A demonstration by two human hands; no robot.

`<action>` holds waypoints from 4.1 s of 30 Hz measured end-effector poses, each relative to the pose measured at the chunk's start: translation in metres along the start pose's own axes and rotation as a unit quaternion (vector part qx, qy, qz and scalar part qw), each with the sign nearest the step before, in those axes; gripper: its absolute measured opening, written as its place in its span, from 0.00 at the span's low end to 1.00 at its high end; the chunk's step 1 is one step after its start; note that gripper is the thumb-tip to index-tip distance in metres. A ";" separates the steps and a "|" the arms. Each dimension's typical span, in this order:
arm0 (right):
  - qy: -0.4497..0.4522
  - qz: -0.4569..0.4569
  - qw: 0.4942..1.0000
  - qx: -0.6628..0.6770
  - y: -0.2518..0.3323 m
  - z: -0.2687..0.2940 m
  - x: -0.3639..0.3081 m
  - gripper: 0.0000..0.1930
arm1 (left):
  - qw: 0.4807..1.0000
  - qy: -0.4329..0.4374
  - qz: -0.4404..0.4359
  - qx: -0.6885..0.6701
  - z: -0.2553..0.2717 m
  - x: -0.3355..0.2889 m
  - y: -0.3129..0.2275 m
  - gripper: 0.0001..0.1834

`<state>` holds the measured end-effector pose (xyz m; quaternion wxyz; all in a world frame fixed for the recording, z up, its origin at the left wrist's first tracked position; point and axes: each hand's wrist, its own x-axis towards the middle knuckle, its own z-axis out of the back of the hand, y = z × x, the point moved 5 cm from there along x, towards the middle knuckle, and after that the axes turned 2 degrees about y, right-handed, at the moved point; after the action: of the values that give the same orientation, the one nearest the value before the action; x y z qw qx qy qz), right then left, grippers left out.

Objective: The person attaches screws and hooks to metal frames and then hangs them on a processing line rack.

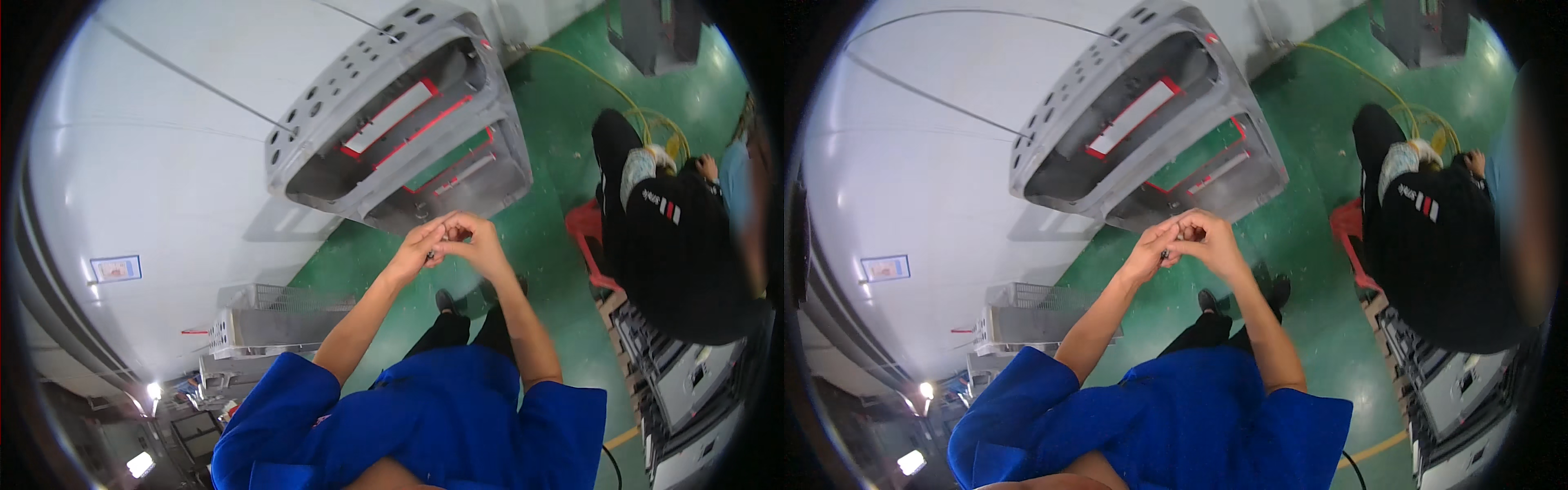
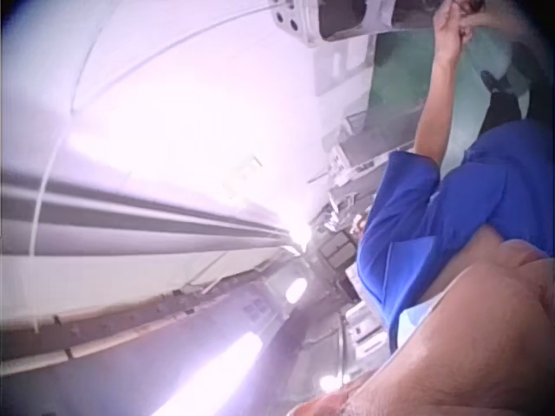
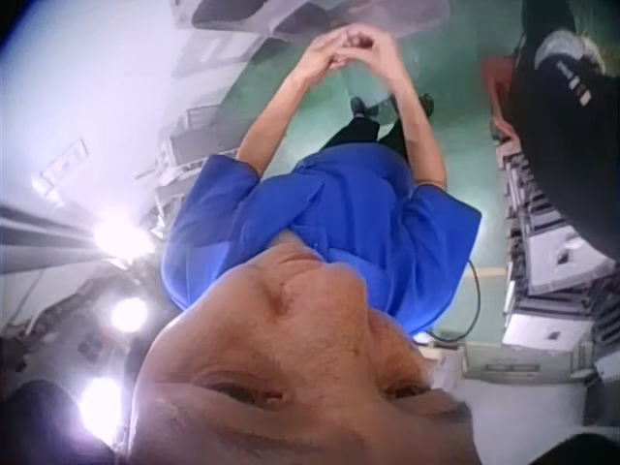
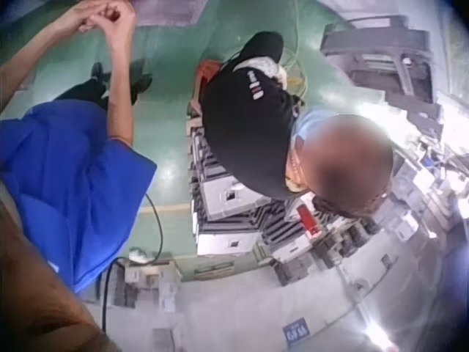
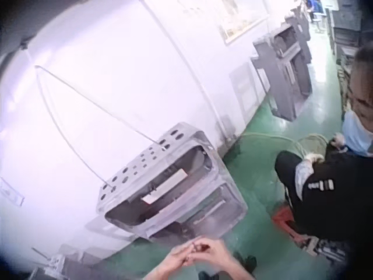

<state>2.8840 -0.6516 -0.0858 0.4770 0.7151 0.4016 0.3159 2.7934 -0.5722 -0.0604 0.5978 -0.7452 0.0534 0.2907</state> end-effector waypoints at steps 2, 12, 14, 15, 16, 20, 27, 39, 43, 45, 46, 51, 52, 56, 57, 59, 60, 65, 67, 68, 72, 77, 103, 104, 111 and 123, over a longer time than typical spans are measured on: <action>-0.069 0.009 0.998 0.011 -0.013 0.001 -0.014 0.09 | 1.000 0.013 0.016 0.000 -0.004 0.006 0.007 0.26; -0.350 0.123 0.927 0.055 0.048 0.116 0.008 0.04 | 0.979 0.000 -0.069 -0.192 -0.013 0.054 -0.048 0.18; -0.449 0.121 0.883 0.058 0.033 0.154 0.005 0.05 | 0.961 0.016 -0.098 -0.258 -0.001 0.067 -0.043 0.15; -0.489 0.110 0.863 0.056 0.005 0.174 -0.001 0.05 | 0.951 0.014 -0.100 -0.293 -0.009 0.068 -0.050 0.16; -0.511 0.094 0.854 0.034 -0.021 0.192 -0.006 0.06 | 0.940 0.010 -0.101 -0.326 -0.020 0.062 -0.057 0.17; -0.589 0.030 0.806 -0.048 -0.114 0.245 -0.039 0.07 | 0.928 -0.032 -0.102 -0.356 -0.037 0.064 -0.066 0.19; -0.607 0.002 0.795 0.003 -0.165 0.278 -0.043 0.07 | 0.909 -0.075 -0.122 -0.391 -0.040 0.067 -0.070 0.14; -0.609 -0.043 0.791 -0.023 -0.208 0.262 -0.025 0.06 | 0.911 -0.082 -0.086 -0.395 -0.010 0.082 -0.046 0.14; -0.613 -0.045 0.789 0.006 -0.217 0.246 -0.021 0.06 | 0.906 -0.096 -0.079 -0.405 0.004 0.086 -0.037 0.14; -0.600 -0.011 0.799 0.032 -0.229 0.244 -0.015 0.06 | 0.906 -0.093 -0.079 -0.405 0.008 0.088 -0.034 0.14; -0.594 0.007 0.803 0.045 -0.236 0.245 -0.014 0.06 | 0.907 -0.087 -0.080 -0.405 0.009 0.089 -0.034 0.14; -0.507 -0.058 0.856 -0.083 -0.230 0.239 0.003 0.05 | 0.907 -0.076 -0.045 -0.412 0.019 0.085 -0.025 0.15; -0.478 -0.075 0.864 -0.137 -0.224 0.238 0.009 0.05 | 0.907 -0.075 -0.040 -0.412 0.020 0.084 -0.023 0.15; -0.346 -0.077 0.861 -0.365 -0.203 0.235 0.028 0.08 | 0.915 -0.073 -0.031 -0.395 0.028 0.082 -0.014 0.17; -0.331 -0.073 0.862 -0.376 -0.203 0.239 0.031 0.09 | 0.919 -0.066 -0.032 -0.387 0.027 0.083 -0.016 0.17; -0.315 -0.088 0.859 -0.395 -0.195 0.238 0.036 0.10 | 0.927 -0.084 -0.039 -0.364 0.025 0.085 -0.018 0.17; -0.312 -0.106 0.854 -0.403 -0.179 0.237 0.038 0.10 | 0.926 -0.098 -0.042 -0.362 0.029 0.082 -0.016 0.17; -0.354 0.183 0.877 -0.269 0.000 0.197 0.084 0.09 | 0.921 -0.133 -0.038 -0.365 0.040 0.077 -0.010 0.17; -0.332 0.307 0.837 -0.309 0.081 0.154 0.098 0.09 | 0.918 -0.128 -0.052 -0.372 0.042 0.073 -0.007 0.17; -0.309 0.360 0.804 -0.357 0.109 0.141 0.103 0.10 | 0.918 -0.119 -0.059 -0.374 0.041 0.073 -0.008 0.17; -0.278 0.450 0.734 -0.427 0.153 0.124 0.114 0.10 | 0.913 -0.110 -0.054 -0.390 0.032 0.069 -0.009 0.14; -0.241 0.484 0.700 -0.466 0.174 0.106 0.105 0.09 | 0.915 -0.062 -0.048 -0.395 0.031 0.059 -0.006 0.10; -0.339 0.316 0.765 -0.448 0.173 0.110 0.109 0.09 | 0.917 -0.005 -0.016 -0.399 0.008 0.056 -0.031 0.15; -0.338 0.323 0.771 -0.433 0.172 0.114 0.110 0.10 | 0.918 0.014 -0.020 -0.396 0.006 0.059 -0.030 0.14; -0.290 0.251 0.865 -0.323 0.169 0.117 0.130 0.13 | 0.909 -0.051 -0.016 -0.413 0.016 0.060 -0.026 0.12; -0.305 0.141 0.942 -0.009 0.103 0.163 0.090 0.17 | 0.930 -0.045 -0.035 -0.364 0.021 0.045 -0.027 0.15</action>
<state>3.0907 -0.6655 -0.0398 0.5335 0.8223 0.1290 0.1502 2.8342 -0.5333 -0.0617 0.2976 -0.8990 -0.1091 0.3023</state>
